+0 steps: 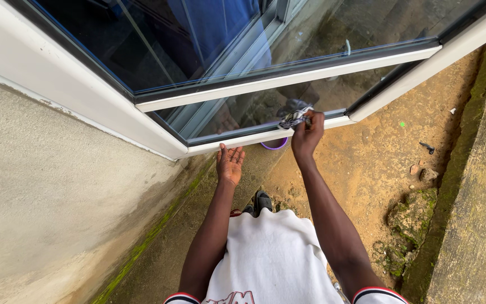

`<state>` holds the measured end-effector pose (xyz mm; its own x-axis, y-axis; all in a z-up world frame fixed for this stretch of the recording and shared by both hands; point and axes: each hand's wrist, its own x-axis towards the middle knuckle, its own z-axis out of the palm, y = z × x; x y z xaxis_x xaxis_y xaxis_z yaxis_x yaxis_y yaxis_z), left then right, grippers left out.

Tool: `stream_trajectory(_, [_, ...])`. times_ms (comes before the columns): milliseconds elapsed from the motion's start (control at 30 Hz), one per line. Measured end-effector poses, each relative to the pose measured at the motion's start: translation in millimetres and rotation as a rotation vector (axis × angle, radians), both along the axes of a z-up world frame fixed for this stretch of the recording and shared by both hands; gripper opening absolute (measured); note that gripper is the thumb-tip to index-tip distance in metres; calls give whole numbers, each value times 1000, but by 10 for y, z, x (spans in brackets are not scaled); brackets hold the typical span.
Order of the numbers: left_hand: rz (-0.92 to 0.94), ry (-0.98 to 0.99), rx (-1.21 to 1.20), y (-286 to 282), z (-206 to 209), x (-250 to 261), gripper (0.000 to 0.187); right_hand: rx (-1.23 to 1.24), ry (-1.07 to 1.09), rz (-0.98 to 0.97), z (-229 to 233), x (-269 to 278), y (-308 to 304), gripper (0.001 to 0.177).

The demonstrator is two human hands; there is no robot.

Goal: The person wipes the white frame and glass panes of an open window using a small patterned cloth, repeatedly dipping the cloth into a purple bucket on the ground.

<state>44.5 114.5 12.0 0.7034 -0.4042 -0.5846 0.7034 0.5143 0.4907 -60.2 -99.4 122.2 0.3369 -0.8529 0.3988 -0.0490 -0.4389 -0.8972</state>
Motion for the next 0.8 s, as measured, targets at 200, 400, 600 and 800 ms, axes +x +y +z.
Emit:
stream_trajectory(200, [-17,-20,-32,28,-56,11,86,-178,-70,-163,804,107,110,20])
stream_trajectory(400, [-2,12,-30,6,-130,39,84,-519,-41,152,1055,594,842,31])
stream_trajectory(600, [-90,-207,-215,91,-65,-16,77,-927,201,219,988,903,1483,40])
stream_trajectory(800, [-24,-152,-226,52,-22,23,74,-1024,383,321,288,793,1400,34])
